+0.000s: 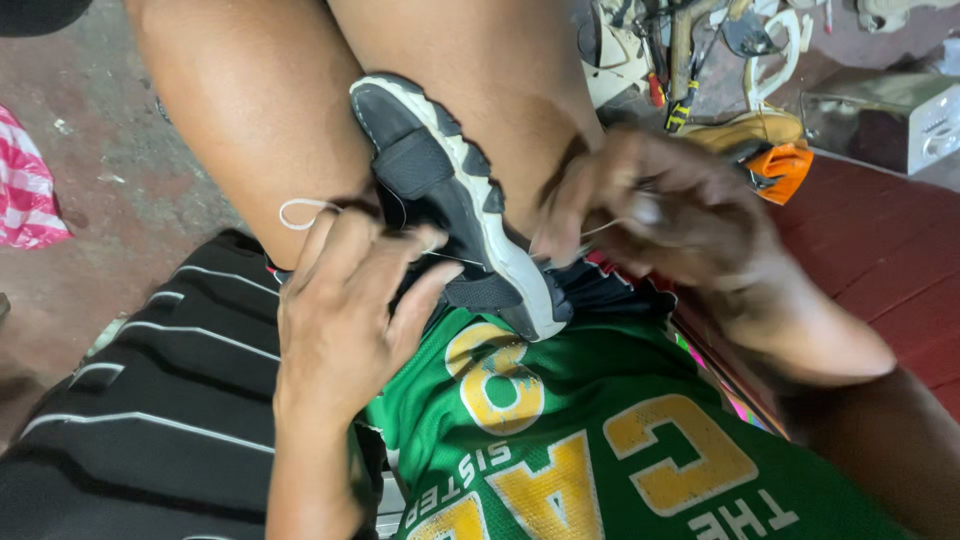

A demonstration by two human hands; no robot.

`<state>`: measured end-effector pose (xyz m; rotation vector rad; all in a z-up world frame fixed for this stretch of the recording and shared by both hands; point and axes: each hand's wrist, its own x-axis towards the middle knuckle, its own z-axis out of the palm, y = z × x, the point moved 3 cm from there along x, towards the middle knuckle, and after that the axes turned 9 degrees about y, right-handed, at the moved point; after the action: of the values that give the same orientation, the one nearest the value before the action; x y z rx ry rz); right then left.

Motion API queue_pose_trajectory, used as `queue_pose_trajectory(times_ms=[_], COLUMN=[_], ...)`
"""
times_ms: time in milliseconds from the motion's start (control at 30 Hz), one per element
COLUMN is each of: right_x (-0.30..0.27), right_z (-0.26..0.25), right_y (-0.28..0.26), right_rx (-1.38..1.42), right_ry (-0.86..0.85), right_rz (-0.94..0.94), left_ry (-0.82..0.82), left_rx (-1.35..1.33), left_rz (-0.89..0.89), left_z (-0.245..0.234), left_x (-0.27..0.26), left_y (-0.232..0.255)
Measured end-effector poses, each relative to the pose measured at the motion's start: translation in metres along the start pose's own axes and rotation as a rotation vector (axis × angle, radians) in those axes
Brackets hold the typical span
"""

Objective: The person is sitting on the floor and sewing a black and white sneaker using a needle and white thread. They repeatedly pass the needle through the shoe's upper material near the strap, pulling the thread tight to secure the repair.

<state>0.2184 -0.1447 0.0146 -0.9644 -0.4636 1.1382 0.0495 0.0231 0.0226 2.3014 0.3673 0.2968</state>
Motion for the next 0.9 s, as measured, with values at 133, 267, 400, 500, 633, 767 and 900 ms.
queue_pose_trajectory(times_ms=[133,267,400,500,633,767,900], right_x=[-0.021,-0.029,-0.023,-0.02,-0.023,-0.03,-0.034], right_z=[0.012,0.021,0.026,0.029,0.024,0.016,0.009], right_y=[0.018,0.042,0.05,0.051,0.06,0.059,0.051], right_rx=[-0.051,-0.49,-0.781,-0.872,-0.799,-0.576,-0.173], right_ry=[0.164,0.11,0.139,0.164,0.217,0.213,0.28], right_rz=[0.149,0.038,-0.106,-0.165,-0.094,-0.005,0.121], left_ry=[-0.054,-0.049,-0.058,-0.028,0.023,0.087,0.208], left_rx=[0.1,0.011,-0.063,-0.085,-0.115,-0.097,0.195], left_rz=[0.032,0.075,0.095,0.098,0.035,-0.11,-0.175], left_z=[0.0,0.004,0.006,0.005,-0.001,-0.006,-0.031], left_x=[0.014,0.019,0.016,0.01,0.003,0.001,-0.003], left_y=[-0.003,-0.009,-0.018,-0.025,-0.028,-0.025,-0.027])
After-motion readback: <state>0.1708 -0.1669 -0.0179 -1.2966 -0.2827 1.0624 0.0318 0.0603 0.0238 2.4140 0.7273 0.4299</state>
